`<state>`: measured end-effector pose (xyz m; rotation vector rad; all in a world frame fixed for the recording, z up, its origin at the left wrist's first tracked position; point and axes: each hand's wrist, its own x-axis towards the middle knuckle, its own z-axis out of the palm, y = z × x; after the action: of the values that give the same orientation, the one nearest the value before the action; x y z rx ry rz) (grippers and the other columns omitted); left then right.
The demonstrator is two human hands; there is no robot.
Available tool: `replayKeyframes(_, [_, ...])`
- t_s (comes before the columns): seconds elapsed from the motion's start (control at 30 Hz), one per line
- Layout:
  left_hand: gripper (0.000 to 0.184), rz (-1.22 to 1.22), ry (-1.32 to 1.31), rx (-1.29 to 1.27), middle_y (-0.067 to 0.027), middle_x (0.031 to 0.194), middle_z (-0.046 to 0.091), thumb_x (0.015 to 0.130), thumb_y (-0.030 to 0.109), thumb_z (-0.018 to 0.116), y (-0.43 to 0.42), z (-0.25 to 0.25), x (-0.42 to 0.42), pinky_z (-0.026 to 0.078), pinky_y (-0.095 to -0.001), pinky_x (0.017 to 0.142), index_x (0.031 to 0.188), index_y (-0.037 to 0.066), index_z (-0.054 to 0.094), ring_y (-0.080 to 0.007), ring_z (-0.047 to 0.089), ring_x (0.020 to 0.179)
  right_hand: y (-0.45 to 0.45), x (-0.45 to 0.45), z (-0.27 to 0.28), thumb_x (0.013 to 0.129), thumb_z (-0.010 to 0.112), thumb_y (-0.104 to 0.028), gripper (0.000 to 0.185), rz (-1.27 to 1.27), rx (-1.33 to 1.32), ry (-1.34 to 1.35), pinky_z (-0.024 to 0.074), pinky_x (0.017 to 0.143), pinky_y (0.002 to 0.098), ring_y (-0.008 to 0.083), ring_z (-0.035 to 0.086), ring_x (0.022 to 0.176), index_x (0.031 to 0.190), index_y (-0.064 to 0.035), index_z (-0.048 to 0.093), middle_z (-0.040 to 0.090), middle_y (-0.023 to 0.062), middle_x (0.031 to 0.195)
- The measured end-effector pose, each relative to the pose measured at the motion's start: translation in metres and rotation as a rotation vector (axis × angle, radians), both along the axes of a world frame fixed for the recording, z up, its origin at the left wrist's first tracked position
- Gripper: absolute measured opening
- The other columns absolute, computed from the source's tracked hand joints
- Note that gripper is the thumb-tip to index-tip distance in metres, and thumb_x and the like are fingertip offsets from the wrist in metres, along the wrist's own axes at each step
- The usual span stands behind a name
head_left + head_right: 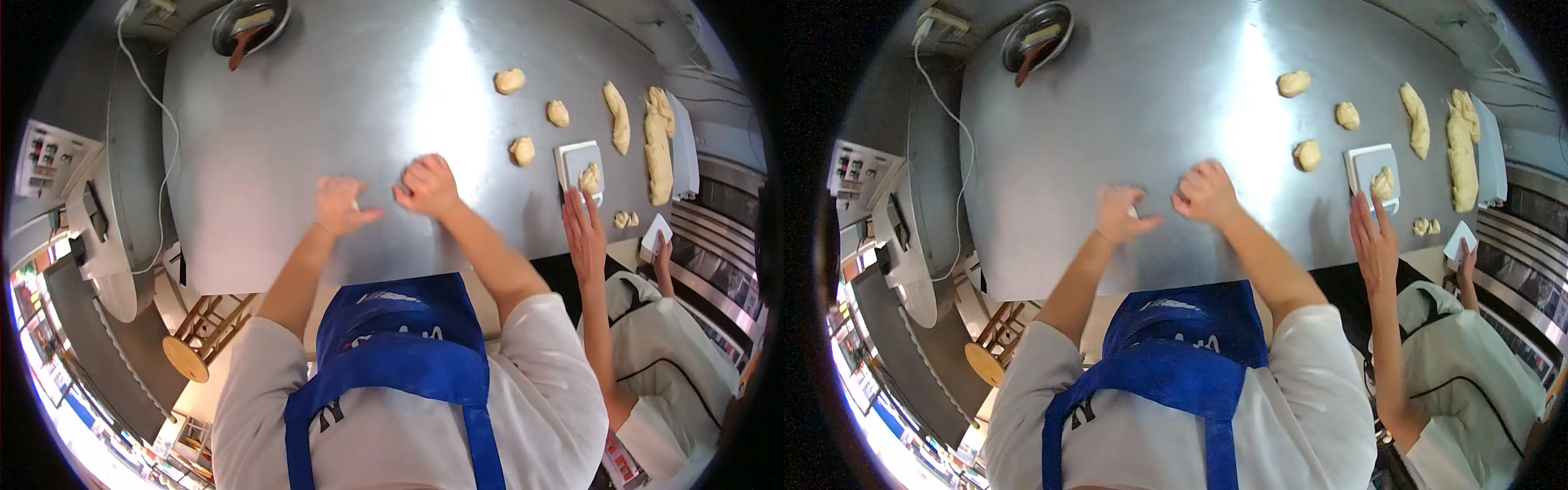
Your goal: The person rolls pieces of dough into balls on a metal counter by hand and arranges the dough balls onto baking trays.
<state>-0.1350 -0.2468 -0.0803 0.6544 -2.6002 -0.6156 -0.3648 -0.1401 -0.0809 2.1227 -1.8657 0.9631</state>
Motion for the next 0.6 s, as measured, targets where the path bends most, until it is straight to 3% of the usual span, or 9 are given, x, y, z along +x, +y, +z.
replayKeyframes(0.07, [0.049,0.083,0.124,0.074,-0.0055,0.098,0.071,0.061,0.040,0.093,-0.031,-0.020,0.001,0.052,-0.0423,0.080,0.094,0.012,0.070,-0.0294,0.066,0.091,-0.013,-0.033,0.003,0.065,0.079,-0.033,0.028,0.005,0.009,0.035,0.0465,0.074,0.0401,0.0249,0.057,0.080,0.067,-0.0136,0.058,0.058,0.0038,0.076])
replayKeyframes(0.17, [0.046,0.206,0.092,-0.090,-0.0072,0.096,0.071,0.064,0.036,0.093,-0.047,-0.005,0.011,0.054,-0.0420,0.076,0.095,0.011,0.070,-0.0297,0.067,0.087,0.003,-0.068,0.006,0.068,0.078,-0.033,0.027,-0.118,0.107,0.012,0.0489,0.074,0.0409,0.0268,0.059,0.081,0.073,-0.0129,0.061,0.060,0.0047,0.079])
replayKeyframes(0.2, [0.046,0.273,0.057,-0.087,-0.0074,0.094,0.072,0.064,0.034,0.093,-0.040,0.002,0.016,0.054,-0.0430,0.075,0.096,0.011,0.070,-0.0298,0.067,0.086,0.013,-0.067,-0.001,0.068,0.078,-0.031,0.026,-0.120,0.111,-0.115,0.0504,0.074,0.0417,0.0282,0.060,0.083,0.076,-0.0128,0.061,0.061,0.0059,0.082])
replayKeyframes(0.27, [0.042,0.527,0.109,0.274,-0.0069,0.089,0.071,0.064,0.033,0.093,-0.018,-0.004,0.037,0.054,-0.0437,0.076,0.091,0.010,0.070,-0.0297,0.067,0.086,0.033,-0.051,0.002,0.069,0.074,-0.021,0.021,-0.158,0.041,-0.257,0.0541,0.073,0.0445,0.0318,0.062,0.084,0.084,-0.0124,0.061,0.064,0.0089,0.089])
replayKeyframes(0.3, [0.042,0.498,0.120,0.284,-0.0069,0.089,0.071,0.064,0.033,0.093,-0.007,-0.009,0.038,0.054,-0.0437,0.076,0.091,0.010,0.070,-0.0297,0.067,0.086,0.039,-0.035,0.006,0.069,0.071,-0.015,0.015,-0.171,-0.010,-0.301,0.0542,0.075,0.0440,0.0321,0.062,0.083,0.078,-0.0113,0.060,0.064,0.0100,0.090])
replayKeyframes(0.37, [0.036,-0.121,0.211,0.023,-0.0062,0.088,0.071,0.068,0.030,0.092,0.005,-0.018,0.040,0.053,-0.0439,0.075,0.083,0.008,0.068,-0.0301,0.066,0.087,0.025,-0.015,-0.008,0.068,0.074,-0.019,0.018,0.002,0.006,-0.204,0.0516,0.072,0.0396,0.0277,0.061,0.079,0.070,-0.0126,0.058,0.060,0.0058,0.082])
replayKeyframes(0.4, [0.036,-0.132,0.208,0.029,-0.0062,0.088,0.071,0.068,0.030,0.092,-0.001,-0.014,0.032,0.053,-0.0439,0.075,0.083,0.008,0.068,-0.0301,0.066,0.087,0.013,-0.004,-0.010,0.068,0.077,-0.020,0.021,0.070,0.070,-0.108,0.0511,0.071,0.0380,0.0258,0.061,0.078,0.069,-0.0131,0.057,0.059,0.0036,0.078])
replayKeyframes(0.47, [0.033,-0.063,-0.149,-0.022,-0.0054,0.083,0.070,0.071,0.027,0.090,-0.023,-0.001,-0.006,0.053,-0.0432,0.076,0.077,0.007,0.065,-0.0307,0.066,0.084,-0.024,-0.020,-0.009,0.069,0.079,-0.028,0.025,0.154,0.039,0.035,0.0498,0.071,0.0365,0.0233,0.060,0.080,0.072,-0.0139,0.058,0.058,0.0017,0.078])
replayKeyframes(0.6, [0.030,0.098,0.081,0.030,-0.0060,0.082,0.068,0.073,0.024,0.089,-0.074,-0.010,-0.010,0.052,-0.0425,0.077,0.079,0.008,0.065,-0.0310,0.064,0.082,-0.039,-0.084,0.008,0.070,0.080,-0.029,0.026,0.091,-0.007,0.061,0.0493,0.070,0.0365,0.0222,0.060,0.082,0.075,-0.0143,0.059,0.059,0.0009,0.080])
